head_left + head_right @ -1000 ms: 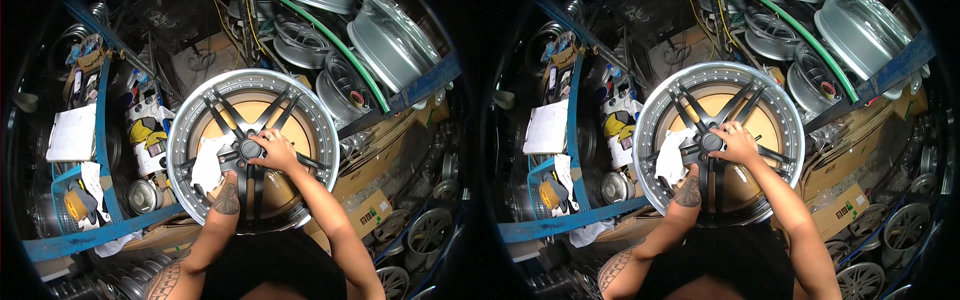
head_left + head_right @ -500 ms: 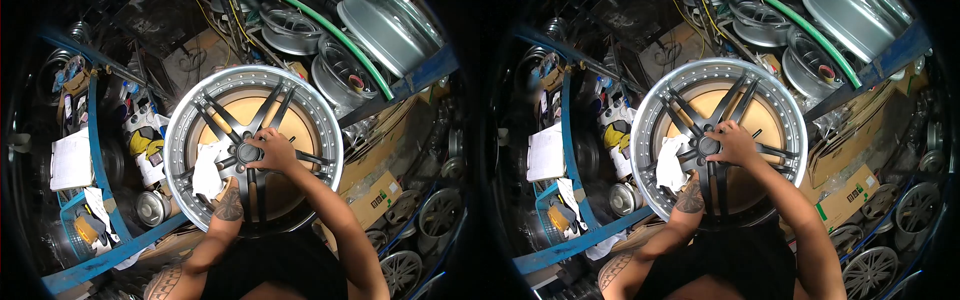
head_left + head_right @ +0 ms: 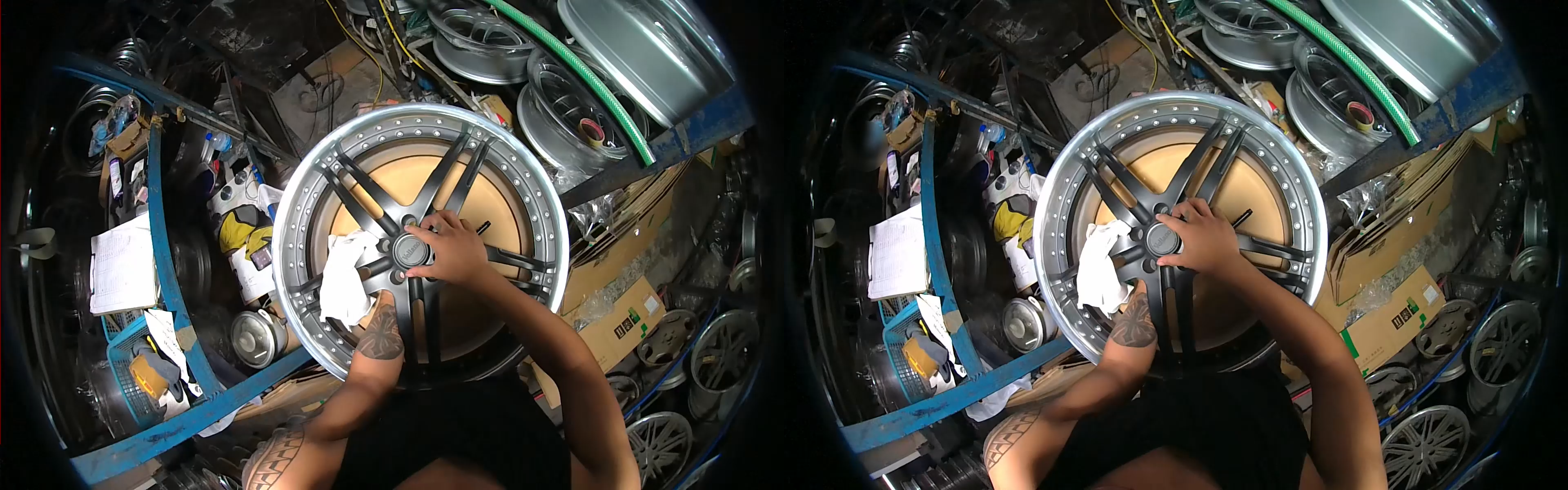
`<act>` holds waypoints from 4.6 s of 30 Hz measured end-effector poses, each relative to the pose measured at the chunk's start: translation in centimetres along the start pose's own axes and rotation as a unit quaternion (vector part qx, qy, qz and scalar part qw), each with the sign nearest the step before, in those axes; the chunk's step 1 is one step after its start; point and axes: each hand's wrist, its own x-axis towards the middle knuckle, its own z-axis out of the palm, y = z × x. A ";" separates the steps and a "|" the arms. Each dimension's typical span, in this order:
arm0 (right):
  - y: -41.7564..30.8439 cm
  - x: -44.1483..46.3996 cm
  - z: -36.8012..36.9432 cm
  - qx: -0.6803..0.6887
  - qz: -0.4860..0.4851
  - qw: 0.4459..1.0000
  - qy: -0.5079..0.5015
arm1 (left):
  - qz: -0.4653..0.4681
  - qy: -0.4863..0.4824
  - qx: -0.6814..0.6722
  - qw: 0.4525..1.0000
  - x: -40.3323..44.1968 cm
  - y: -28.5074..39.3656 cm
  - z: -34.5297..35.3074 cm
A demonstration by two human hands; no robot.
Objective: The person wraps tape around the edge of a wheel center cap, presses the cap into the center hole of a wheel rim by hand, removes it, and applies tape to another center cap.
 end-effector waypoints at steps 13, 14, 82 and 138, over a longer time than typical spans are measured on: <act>-0.4 0.2 -0.8 0.044 0.027 0.999 0.016 | 0.002 -0.007 -0.098 0.995 2.8 0.0 1.5; -0.2 0.3 -0.9 0.070 0.034 0.997 0.021 | 0.003 -0.011 -0.108 0.994 3.8 0.3 2.3; 9.5 -13.5 -18.8 0.159 -0.205 0.964 -0.055 | 0.019 -0.124 -0.089 0.988 -5.9 -8.0 30.2; 3.8 -10.9 -17.1 0.383 -0.096 0.916 -0.069 | 0.599 0.127 0.403 0.680 -15.6 -3.6 29.9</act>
